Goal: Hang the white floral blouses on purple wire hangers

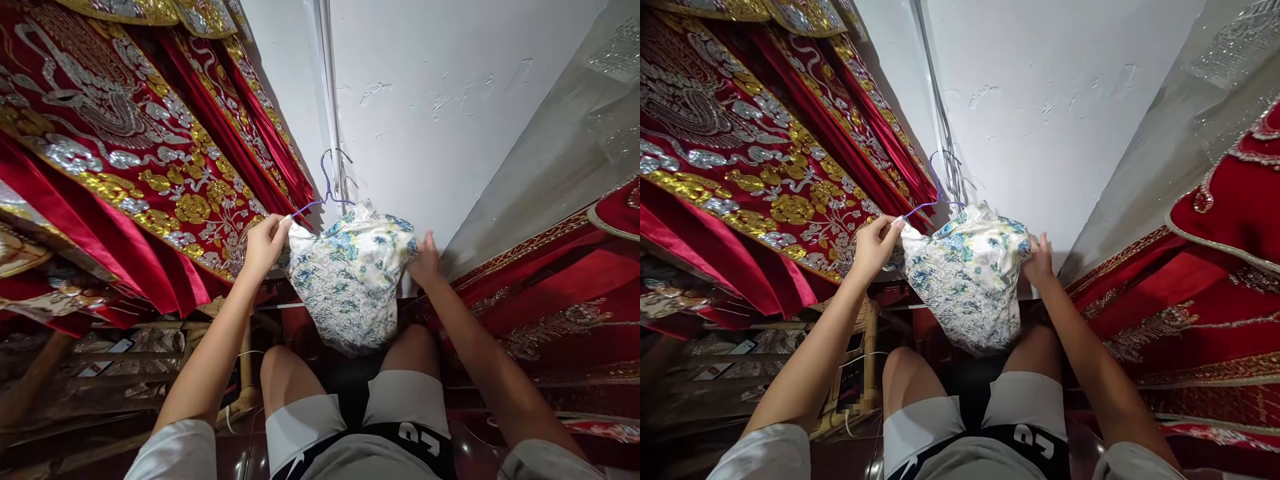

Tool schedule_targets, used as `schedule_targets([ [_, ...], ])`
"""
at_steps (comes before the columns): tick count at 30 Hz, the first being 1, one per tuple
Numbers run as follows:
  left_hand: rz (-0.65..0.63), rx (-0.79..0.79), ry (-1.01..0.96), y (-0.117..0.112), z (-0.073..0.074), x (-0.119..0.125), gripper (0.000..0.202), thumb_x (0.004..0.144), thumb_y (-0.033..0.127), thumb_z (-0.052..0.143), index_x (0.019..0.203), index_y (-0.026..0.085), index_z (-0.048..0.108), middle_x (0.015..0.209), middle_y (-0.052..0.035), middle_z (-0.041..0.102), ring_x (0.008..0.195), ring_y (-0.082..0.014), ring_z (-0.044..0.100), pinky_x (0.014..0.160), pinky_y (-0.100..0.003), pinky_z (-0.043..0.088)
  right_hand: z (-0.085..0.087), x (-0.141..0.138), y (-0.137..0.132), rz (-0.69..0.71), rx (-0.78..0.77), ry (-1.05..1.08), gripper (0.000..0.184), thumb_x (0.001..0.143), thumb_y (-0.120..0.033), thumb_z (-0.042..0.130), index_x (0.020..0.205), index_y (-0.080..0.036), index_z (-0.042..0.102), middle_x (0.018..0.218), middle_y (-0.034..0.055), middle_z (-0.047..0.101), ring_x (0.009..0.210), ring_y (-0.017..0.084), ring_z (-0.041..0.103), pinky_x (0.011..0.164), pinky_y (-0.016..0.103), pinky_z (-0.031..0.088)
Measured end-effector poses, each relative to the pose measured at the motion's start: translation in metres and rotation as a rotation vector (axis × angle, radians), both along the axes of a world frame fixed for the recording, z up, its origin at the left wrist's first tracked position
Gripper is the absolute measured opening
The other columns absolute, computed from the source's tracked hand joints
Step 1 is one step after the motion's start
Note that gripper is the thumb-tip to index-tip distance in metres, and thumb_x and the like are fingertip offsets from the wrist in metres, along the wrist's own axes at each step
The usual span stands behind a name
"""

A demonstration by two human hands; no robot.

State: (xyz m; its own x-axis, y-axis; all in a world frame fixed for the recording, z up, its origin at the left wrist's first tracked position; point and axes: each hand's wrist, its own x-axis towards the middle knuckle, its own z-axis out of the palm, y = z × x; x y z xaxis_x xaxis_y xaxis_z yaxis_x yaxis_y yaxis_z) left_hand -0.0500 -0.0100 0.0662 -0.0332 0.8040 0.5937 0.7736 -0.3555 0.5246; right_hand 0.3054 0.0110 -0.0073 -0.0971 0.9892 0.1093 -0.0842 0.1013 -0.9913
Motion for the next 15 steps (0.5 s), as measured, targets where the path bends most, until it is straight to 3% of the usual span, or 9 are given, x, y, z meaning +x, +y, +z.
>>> schedule_targets([
  [2, 0.013, 0.009, -0.006, 0.001, 0.001, 0.003, 0.028, 0.096, 0.043, 0.057, 0.09, 0.018, 0.068, 0.069, 0.0007, 0.059, 0.063, -0.0141, 0.049, 0.061, -0.026, 0.034, 0.0, 0.004, 0.0, 0.006, 0.0, 0.063, 0.068, 0.085, -0.081, 0.044, 0.11, -0.024, 0.069, 0.095, 0.0078, 0.076, 0.094, 0.028, 0.073, 0.075, 0.038, 0.058],
  [6, 0.062, 0.06, -0.033, 0.009, 0.008, 0.01, 0.025, 0.095, 0.042, 0.058, 0.087, 0.019, 0.063, 0.066, 0.0018, 0.055, 0.062, -0.0142, 0.048, 0.061, -0.026, 0.033, 0.023, 0.003, 0.008, -0.046, 0.063, 0.018, 0.056, 0.076, -0.072, 0.066, 0.101, -0.022, 0.068, 0.092, 0.0066, 0.074, 0.092, 0.028, 0.072, 0.076, 0.037, 0.057],
  [11, 0.132, 0.108, -0.036, 0.018, 0.02, 0.01, 0.022, 0.093, 0.04, 0.062, 0.084, 0.02, 0.058, 0.068, 0.0012, 0.055, 0.063, -0.0148, 0.047, 0.061, -0.028, 0.032, 0.068, -0.017, 0.024, -0.199, 0.182, -0.011, 0.077, 0.082, -0.085, 0.05, 0.125, -0.022, 0.065, 0.102, 0.0096, 0.072, 0.1, 0.031, 0.071, 0.082, 0.044, 0.058],
  [13, 0.15, 0.112, -0.056, 0.021, 0.019, 0.008, 0.028, 0.093, 0.041, 0.062, 0.076, 0.02, 0.054, 0.064, 0.0025, 0.05, 0.06, -0.0141, 0.043, 0.06, -0.028, 0.031, 0.076, -0.033, 0.011, -0.137, 0.197, -0.063, 0.081, 0.088, -0.085, 0.04, 0.133, -0.023, 0.063, 0.103, 0.0097, 0.072, 0.099, 0.03, 0.071, 0.083, 0.044, 0.059],
  [15, 0.143, 0.11, -0.146, 0.024, 0.013, 0.007, 0.042, 0.096, 0.048, 0.057, 0.066, 0.021, 0.046, 0.058, 0.0034, 0.042, 0.057, -0.0132, 0.038, 0.058, -0.029, 0.029, 0.074, -0.051, -0.017, 0.035, 0.247, -0.163, 0.077, 0.093, -0.081, 0.036, 0.134, -0.023, 0.065, 0.099, 0.0093, 0.073, 0.09, 0.027, 0.072, 0.08, 0.041, 0.061],
])
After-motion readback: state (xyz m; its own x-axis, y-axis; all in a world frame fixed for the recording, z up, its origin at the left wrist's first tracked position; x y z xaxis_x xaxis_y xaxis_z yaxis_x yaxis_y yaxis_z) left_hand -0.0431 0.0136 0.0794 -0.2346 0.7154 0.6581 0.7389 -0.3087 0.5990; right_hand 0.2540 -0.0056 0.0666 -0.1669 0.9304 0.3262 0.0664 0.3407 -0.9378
